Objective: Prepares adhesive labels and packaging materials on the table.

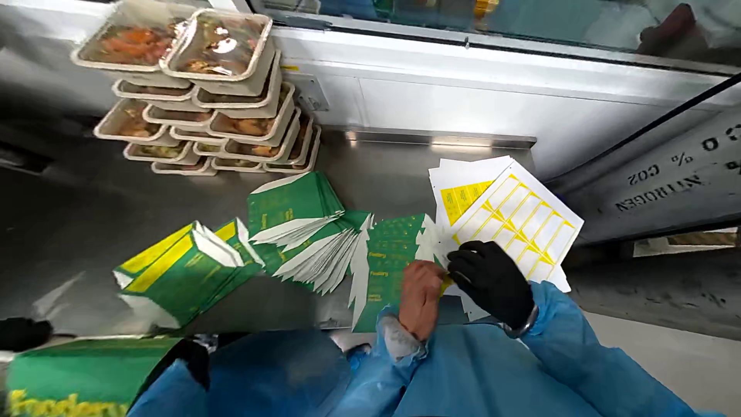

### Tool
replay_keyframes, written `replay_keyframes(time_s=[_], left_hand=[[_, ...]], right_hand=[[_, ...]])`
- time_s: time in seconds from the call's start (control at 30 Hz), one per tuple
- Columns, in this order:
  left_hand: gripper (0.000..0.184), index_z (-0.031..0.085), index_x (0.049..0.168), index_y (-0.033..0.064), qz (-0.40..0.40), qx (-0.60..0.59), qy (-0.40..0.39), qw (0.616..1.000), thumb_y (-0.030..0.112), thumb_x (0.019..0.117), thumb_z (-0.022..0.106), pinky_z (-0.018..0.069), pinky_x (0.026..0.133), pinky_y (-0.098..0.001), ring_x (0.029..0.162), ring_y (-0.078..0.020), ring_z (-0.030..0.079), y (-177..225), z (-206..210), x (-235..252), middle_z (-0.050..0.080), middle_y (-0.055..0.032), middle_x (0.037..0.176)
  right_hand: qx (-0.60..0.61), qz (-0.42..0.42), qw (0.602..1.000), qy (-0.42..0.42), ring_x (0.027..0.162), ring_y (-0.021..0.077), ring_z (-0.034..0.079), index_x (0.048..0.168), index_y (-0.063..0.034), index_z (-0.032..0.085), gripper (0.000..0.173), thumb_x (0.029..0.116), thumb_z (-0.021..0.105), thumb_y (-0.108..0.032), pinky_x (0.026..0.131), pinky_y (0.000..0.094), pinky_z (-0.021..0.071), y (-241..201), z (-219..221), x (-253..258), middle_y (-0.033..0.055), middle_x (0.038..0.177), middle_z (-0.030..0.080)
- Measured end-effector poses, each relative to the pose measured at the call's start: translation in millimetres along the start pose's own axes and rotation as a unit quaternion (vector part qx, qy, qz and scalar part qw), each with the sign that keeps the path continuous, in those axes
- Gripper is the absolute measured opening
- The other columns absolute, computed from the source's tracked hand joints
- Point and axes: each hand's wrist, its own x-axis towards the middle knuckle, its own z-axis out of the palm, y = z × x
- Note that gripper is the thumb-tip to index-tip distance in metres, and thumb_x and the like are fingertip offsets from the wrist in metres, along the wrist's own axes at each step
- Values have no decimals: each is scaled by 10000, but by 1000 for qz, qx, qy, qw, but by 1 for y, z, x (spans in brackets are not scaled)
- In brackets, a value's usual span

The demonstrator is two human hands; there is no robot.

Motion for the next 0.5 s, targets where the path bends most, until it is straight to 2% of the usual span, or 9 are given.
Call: replay_keyframes(time_s=[0.1, 0.17, 0.2, 0.3, 0.37, 0.4, 0.43, 0.47, 0.5], left_hand=[[792, 752, 982, 97, -24, -81, -9, 996, 561, 1086, 118, 522, 994, -409, 1048, -156, 665, -7, -8, 4, 738, -30, 1009], [787, 748, 1017, 118, -76, -155, -15, 985, 617, 1069, 141, 548, 987, -412, 1046, -137, 681, -14, -15, 6, 747, -7, 1038], [754, 742, 1063, 108, -104, -173, -16, 979, 595, 1080, 166, 544, 1008, -429, 1076, -145, 682, -17, -20, 7, 747, -13, 1078], [483, 684, 1236, 70, -196, -147, 37, 969, 409, 1100, 369, 553, 998, -454, 1116, -188, 675, -32, -41, 3, 716, -62, 1185], [363, 675, 1240, 66, -207, -27, 80, 975, 349, 1033, 580, 571, 967, -459, 1103, -214, 679, -50, -59, -13, 703, -91, 1183], [401, 679, 1242, 60, -186, 47, 62, 979, 349, 965, 695, 554, 991, -491, 1152, -258, 660, -64, -68, -25, 691, -121, 1222], [535, 670, 1286, 75, -166, 111, 7, 980, 396, 876, 794, 506, 1051, -542, 1263, -316, 595, -78, -76, -39, 644, -148, 1323], [740, 631, 1374, 119, -159, 167, -77, 970, 462, 765, 874, 423, 1122, -600, 1398, -378, 466, -89, -82, -51, 540, -163, 1470], [968, 548, 1485, 202, -171, 225, -169, 944, 491, 647, 937, 317, 1172, -658, 1510, -425, 284, -96, -83, -59, 378, -152, 1617]], right_hand=[[-23, -10, 1000, -7, 1090, 212, 680, 986, -150, 745, 192, 1010, 585, -254, 897, 442, 556, -10, -4, 0, 3, 1078, 743], [-17, 3, 1000, 0, 1095, 209, 671, 996, -153, 737, 201, 1011, 576, -272, 910, 437, 546, -16, -5, -3, 8, 1071, 735], [-6, 16, 1000, 6, 1104, 203, 667, 999, -159, 736, 204, 1010, 577, -286, 928, 434, 543, -18, -5, -5, 6, 1076, 732], [51, 64, 995, 52, 1112, 187, 673, 1016, -155, 743, 189, 989, 621, -297, 942, 420, 557, -18, -8, -13, 10, 1101, 735], [96, 114, 985, 86, 1118, 169, 673, 1038, -138, 739, 173, 964, 656, -271, 946, 404, 569, -14, -15, -17, 11, 1131, 732], [118, 143, 977, 101, 1107, 161, 679, 1052, -120, 740, 177, 953, 670, -249, 944, 394, 582, -11, -18, -18, 19, 1138, 729], [134, 169, 970, 116, 1080, 156, 689, 1064, -98, 739, 182, 947, 678, -223, 933, 386, 597, -7, -21, -18, 33, 1134, 728], [141, 190, 962, 132, 1045, 152, 699, 1074, -82, 734, 186, 942, 681, -202, 913, 379, 605, -4, -23, -18, 43, 1125, 731], [146, 209, 956, 146, 1013, 144, 701, 1088, -78, 732, 193, 941, 677, -190, 888, 370, 605, 0, -23, -18, 45, 1116, 733]])
